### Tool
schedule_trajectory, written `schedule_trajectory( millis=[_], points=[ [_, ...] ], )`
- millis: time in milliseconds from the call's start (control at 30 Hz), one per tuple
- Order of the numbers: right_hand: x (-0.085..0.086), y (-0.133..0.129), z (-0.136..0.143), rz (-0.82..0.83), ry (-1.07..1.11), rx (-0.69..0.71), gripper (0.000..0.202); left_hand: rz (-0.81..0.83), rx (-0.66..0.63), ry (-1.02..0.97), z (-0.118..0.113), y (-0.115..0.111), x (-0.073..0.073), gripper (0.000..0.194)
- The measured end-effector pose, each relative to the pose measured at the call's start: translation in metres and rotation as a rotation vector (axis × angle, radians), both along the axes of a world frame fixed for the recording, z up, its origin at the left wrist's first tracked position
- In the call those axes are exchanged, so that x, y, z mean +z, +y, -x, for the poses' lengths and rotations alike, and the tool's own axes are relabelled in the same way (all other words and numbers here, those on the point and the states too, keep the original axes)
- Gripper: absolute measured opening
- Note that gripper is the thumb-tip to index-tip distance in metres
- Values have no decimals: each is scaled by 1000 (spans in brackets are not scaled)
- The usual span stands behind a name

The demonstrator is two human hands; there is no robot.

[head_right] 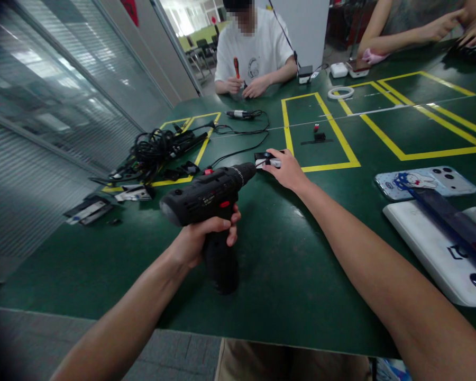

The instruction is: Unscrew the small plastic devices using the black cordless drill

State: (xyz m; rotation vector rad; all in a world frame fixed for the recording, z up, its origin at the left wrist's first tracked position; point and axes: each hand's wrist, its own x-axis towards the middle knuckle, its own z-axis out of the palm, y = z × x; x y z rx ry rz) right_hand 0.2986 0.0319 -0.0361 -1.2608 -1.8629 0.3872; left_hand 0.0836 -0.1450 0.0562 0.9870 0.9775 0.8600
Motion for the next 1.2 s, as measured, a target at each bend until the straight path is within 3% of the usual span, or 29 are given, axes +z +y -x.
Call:
schedule_trajectory(
  millis=[1200],
  points=[
    [1,3,0,93,9,25,54,6,4,12,0,3,-1,27]
  ],
)
